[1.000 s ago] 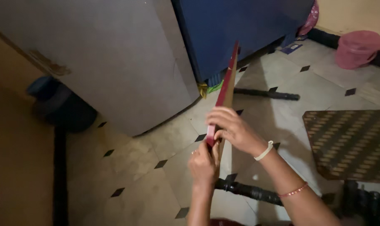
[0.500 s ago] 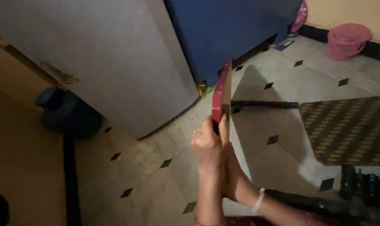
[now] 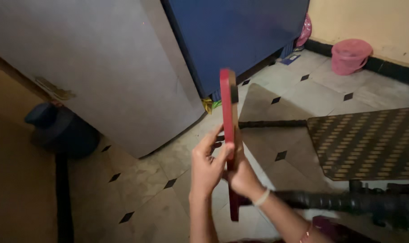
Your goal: The person assembles a table by inserting and screwing in multiple black cylindrical legs into a rectangular tabletop. The person handles each leg one at a time, aligns it with the tabletop holes, and tightens it by hand.
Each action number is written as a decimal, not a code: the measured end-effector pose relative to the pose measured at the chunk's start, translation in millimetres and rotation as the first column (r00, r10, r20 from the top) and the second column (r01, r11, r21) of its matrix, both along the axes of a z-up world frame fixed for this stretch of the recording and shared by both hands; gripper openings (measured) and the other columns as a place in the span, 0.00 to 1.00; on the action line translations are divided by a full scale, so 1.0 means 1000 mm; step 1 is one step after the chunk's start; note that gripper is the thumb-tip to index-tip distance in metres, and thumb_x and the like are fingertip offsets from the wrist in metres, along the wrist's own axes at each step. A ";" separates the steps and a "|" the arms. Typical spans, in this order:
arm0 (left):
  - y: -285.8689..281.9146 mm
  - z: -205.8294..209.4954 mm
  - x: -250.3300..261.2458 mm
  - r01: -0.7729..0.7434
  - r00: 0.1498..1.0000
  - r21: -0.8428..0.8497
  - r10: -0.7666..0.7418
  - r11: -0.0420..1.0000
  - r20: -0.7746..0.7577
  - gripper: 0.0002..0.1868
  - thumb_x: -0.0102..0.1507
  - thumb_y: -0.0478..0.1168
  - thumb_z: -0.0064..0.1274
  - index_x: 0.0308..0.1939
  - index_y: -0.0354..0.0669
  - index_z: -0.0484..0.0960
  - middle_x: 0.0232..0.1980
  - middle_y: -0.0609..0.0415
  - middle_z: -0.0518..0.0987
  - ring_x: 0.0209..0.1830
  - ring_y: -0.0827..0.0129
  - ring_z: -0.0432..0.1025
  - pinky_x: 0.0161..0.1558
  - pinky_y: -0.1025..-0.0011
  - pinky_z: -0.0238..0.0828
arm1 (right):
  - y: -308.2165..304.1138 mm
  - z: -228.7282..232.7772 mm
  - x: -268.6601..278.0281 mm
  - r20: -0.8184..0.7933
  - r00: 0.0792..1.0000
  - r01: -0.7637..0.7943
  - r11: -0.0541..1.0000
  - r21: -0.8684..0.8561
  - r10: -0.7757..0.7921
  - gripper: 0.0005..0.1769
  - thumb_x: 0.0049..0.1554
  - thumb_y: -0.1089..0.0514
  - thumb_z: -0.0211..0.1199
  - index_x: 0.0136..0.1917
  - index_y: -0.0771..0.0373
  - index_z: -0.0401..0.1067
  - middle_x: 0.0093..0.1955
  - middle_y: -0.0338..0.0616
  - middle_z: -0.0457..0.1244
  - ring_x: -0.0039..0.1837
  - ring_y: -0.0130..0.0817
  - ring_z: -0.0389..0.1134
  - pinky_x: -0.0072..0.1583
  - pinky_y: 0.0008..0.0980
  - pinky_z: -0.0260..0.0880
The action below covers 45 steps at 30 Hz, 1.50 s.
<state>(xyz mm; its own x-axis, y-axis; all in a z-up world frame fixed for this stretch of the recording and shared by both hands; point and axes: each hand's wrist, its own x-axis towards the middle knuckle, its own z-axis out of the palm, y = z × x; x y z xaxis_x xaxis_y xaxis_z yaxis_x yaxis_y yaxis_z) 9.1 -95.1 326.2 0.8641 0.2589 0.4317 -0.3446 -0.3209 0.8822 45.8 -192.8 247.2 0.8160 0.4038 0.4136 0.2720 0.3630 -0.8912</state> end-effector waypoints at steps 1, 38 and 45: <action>0.005 -0.009 0.000 0.032 0.999 0.030 -0.031 0.999 -0.018 0.31 0.62 0.46 0.63 0.67 0.38 0.78 0.61 0.45 0.83 0.58 0.62 0.77 0.60 0.65 0.74 | 0.001 0.004 0.012 0.074 0.997 0.036 0.999 -0.007 -0.036 0.65 0.52 0.67 0.66 0.87 0.58 0.24 0.87 0.54 0.37 0.83 0.48 0.45 0.75 0.43 0.58; 0.022 -0.007 0.002 -0.387 0.849 -0.205 0.434 0.899 0.300 0.24 0.60 0.23 0.60 0.61 0.28 0.80 0.54 0.43 0.85 0.50 0.70 0.81 0.52 0.73 0.81 | -0.050 0.108 0.008 0.851 0.523 0.746 0.455 -0.486 0.051 0.28 0.39 0.64 0.66 0.56 0.57 0.75 0.41 0.40 0.67 0.46 0.40 0.70 0.48 0.41 0.67; 0.063 0.064 -0.054 -0.558 0.804 -0.076 0.561 0.826 0.198 0.25 0.55 0.23 0.64 0.58 0.28 0.82 0.48 0.45 0.87 0.40 0.71 0.81 0.43 0.76 0.79 | -0.018 0.171 -0.032 0.837 0.519 0.674 0.519 -0.526 0.174 0.27 0.41 0.65 0.65 0.56 0.59 0.73 0.39 0.42 0.66 0.44 0.43 0.70 0.47 0.42 0.68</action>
<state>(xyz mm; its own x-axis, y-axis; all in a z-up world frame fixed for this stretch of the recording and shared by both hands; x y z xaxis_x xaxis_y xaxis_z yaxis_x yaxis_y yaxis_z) -45.1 -31.8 390.4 0.4608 0.6775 0.5733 -0.2796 -0.5023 0.8183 14.0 -211.1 417.8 0.4780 0.6979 0.5333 0.8546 -0.5098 -0.0988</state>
